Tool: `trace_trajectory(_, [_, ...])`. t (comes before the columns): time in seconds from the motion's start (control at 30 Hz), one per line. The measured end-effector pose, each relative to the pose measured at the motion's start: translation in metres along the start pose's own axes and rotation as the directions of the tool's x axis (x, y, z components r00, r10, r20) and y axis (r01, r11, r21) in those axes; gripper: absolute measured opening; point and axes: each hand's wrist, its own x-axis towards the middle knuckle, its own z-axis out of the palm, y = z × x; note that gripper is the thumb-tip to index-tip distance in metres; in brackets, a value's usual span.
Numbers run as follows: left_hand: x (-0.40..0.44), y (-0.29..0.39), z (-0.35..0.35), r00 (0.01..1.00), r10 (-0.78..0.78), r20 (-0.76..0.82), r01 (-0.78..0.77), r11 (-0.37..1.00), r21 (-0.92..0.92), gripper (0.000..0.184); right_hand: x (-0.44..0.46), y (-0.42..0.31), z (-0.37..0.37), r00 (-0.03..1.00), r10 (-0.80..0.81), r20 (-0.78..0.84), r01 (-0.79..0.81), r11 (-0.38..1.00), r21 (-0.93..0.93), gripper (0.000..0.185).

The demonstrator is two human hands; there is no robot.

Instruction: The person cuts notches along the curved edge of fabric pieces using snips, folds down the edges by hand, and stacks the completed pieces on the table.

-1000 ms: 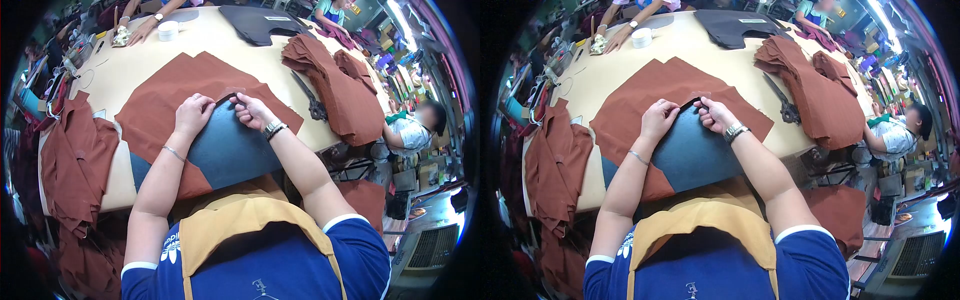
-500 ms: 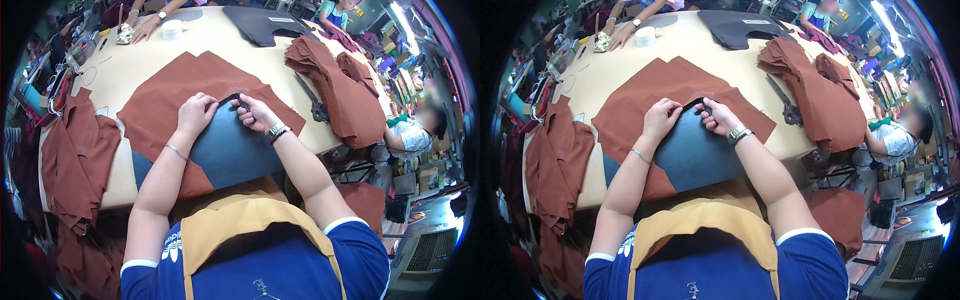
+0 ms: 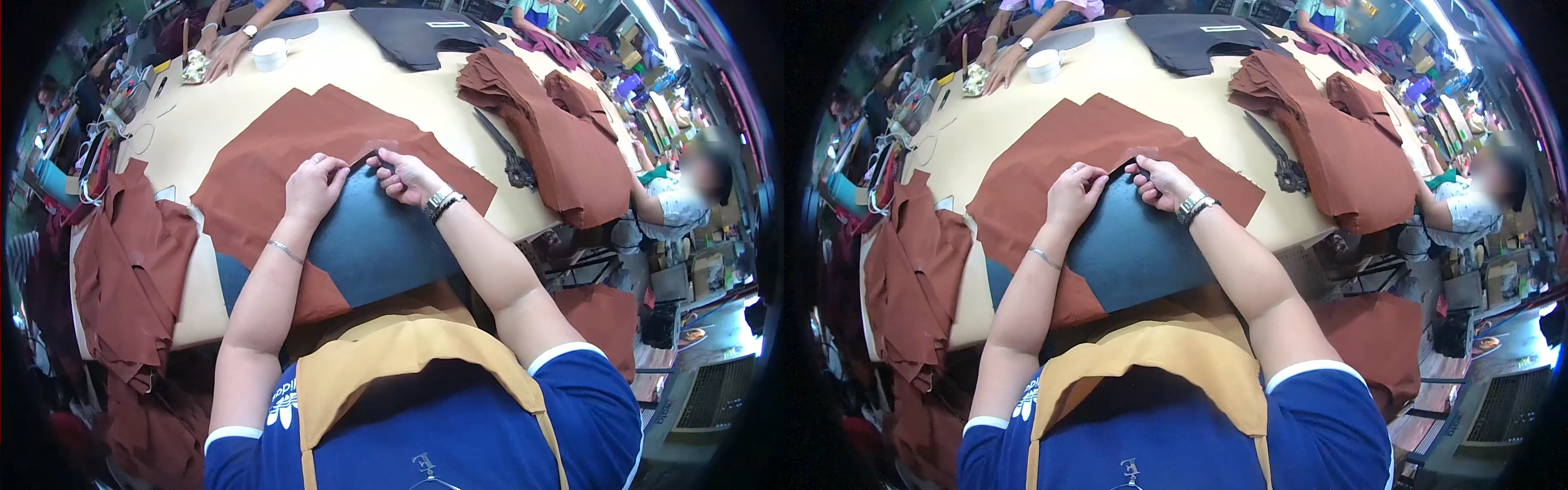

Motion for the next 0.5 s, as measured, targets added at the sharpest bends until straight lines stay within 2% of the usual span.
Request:
trace_trajectory(0.1, [0.001, -0.001, 0.0, 1.0, -0.016, 0.016, 0.016, 1.0, 0.026, 0.013, -0.014, 0.008, -0.007, 0.993, -0.113, 0.014, 0.114, 0.988, -0.1, 0.028])
trace_trajectory(0.13, [0.003, 0.001, -0.003, 0.997, -0.029, 0.076, 0.029, 1.0, 0.009, 0.016, -0.027, 0.007, -0.007, 0.97, -0.239, -0.038, 0.218, 0.933, -0.287, 0.032])
trace_trajectory(0.17, [0.004, 0.003, -0.008, 0.99, -0.045, 0.135, 0.046, 0.999, -0.005, 0.019, -0.033, 0.004, -0.019, 0.907, -0.415, -0.066, 0.334, 0.808, -0.485, 0.034])
trace_trajectory(0.2, [0.005, 0.005, -0.014, 0.979, -0.062, 0.194, 0.066, 0.998, -0.018, 0.023, -0.03, -0.004, -0.038, 0.776, -0.618, -0.124, 0.352, 0.588, -0.728, 0.037])
trace_trajectory(0.23, [0.006, 0.008, -0.022, 0.967, -0.097, 0.237, 0.123, 0.988, -0.096, 0.028, -0.011, -0.007, -0.081, 0.433, -0.897, 0.092, 0.393, 0.095, -0.915, 0.041])
trace_trajectory(0.27, [0.006, 0.012, -0.031, 0.95, -0.129, 0.284, 0.183, 0.968, -0.17, 0.033, -0.039, -0.02, -0.077, 0.478, -0.878, -0.034, 0.222, 0.158, -0.962, 0.041])
trace_trajectory(0.3, [0.008, 0.017, -0.038, 0.93, -0.157, 0.332, 0.244, 0.939, -0.241, 0.038, -0.03, -0.029, -0.113, 0.461, -0.881, -0.105, 0.099, 0.169, -0.981, 0.037])
trace_trajectory(0.33, [0.01, 0.012, -0.049, 0.908, -0.156, 0.388, 0.264, 0.933, -0.243, 0.046, -0.037, -0.036, -0.132, 0.451, -0.886, -0.109, 0.007, 0.125, -0.992, 0.035])
trace_trajectory(0.37, [0.01, 0.01, -0.058, 0.933, -0.116, 0.34, 0.248, 0.894, -0.375, 0.042, -0.037, -0.043, -0.162, 0.46, -0.886, -0.064, -0.028, 0.057, -0.998, 0.034])
trace_trajectory(0.4, [0.011, 0.024, -0.08, 0.973, -0.06, 0.222, 0.147, 0.905, -0.399, 0.038, -0.04, -0.05, -0.18, 0.502, -0.856, -0.123, -0.158, 0.049, -0.986, 0.036])
trace_trajectory(0.43, [0.012, 0.039, -0.107, 0.987, -0.03, 0.155, 0.095, 0.895, -0.436, 0.035, -0.042, -0.053, -0.198, 0.478, -0.873, -0.098, -0.199, 0.002, -0.98, 0.038])
trace_trajectory(0.47, [0.01, 0.051, -0.135, 0.993, -0.059, 0.098, 0.099, 0.873, -0.478, 0.032, -0.041, -0.058, -0.208, 0.385, -0.921, -0.055, -0.128, 0.006, -0.992, 0.044])
trace_trajectory(0.5, [0.009, 0.062, -0.162, 0.999, 0.01, -0.04, -0.034, 0.742, -0.67, 0.028, -0.044, -0.078, -0.214, 0.451, -0.892, -0.033, 0.109, 0.092, -0.99, 0.045])
